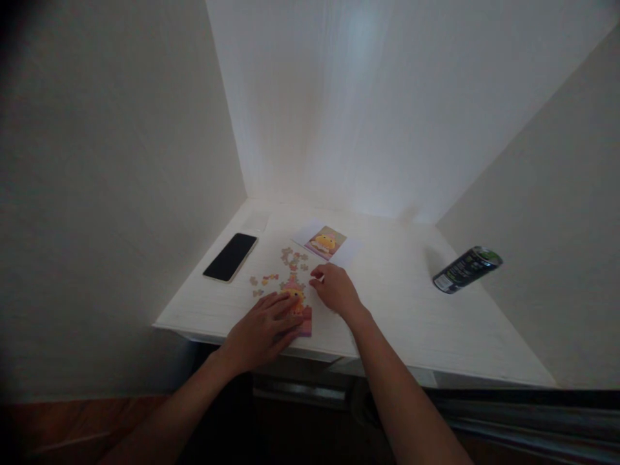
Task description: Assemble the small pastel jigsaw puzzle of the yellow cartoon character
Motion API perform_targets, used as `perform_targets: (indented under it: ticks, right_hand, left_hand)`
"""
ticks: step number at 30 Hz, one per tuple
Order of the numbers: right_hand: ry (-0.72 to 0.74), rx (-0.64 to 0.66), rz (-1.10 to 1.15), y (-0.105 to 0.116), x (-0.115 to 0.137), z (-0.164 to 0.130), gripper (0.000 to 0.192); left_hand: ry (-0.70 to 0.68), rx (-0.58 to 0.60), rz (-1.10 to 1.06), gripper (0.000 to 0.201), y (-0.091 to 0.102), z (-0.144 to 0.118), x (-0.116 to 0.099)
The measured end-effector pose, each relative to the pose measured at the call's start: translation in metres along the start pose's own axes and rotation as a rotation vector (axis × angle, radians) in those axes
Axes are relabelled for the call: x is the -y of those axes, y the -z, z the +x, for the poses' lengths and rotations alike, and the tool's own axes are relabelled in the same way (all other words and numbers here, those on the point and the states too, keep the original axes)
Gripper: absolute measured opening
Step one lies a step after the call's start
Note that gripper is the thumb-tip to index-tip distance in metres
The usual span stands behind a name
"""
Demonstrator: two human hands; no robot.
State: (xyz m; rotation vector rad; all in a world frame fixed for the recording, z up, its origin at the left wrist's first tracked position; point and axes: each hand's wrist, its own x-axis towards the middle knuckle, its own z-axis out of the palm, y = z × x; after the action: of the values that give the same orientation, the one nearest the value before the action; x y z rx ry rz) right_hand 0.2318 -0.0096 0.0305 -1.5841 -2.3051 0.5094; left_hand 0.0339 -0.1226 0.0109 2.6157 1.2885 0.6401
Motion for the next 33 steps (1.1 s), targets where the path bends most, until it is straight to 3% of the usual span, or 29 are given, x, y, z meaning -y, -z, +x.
perform_targets:
  ticks: [8, 17, 24, 29, 33]
  right_hand:
    - [0.065, -0.009, -0.084, -0.008, 0.017, 0.044, 0.026]
    - [0.133, 0.036, -0.115, -0.011, 0.008, 0.088, 0.032]
    - [0.227, 0.153, -0.033, -0.013, 0.012, 0.11, 0.03]
    - [0.201, 0.183, 0.054, -0.007, 0.007, 0.116, 0.028]
    - [0.15, 0.159, 0.147, 0.002, -0.005, 0.093, 0.024]
  left_hand:
    - [0.017, -0.062, -0.054, 0.026, 0.001, -0.003, -0.002]
    - [0.024, -0.21, -0.162, 0.023, -0.002, -0.011, 0.0]
    - [0.032, -0.18, -0.145, 0.025, 0.0, -0.011, -0.001]
    - [0.056, -0.196, -0.124, 0.022, 0.001, -0.01, -0.002]
    - [0.062, -0.15, -0.071, 0.023, 0.003, -0.005, -0.003]
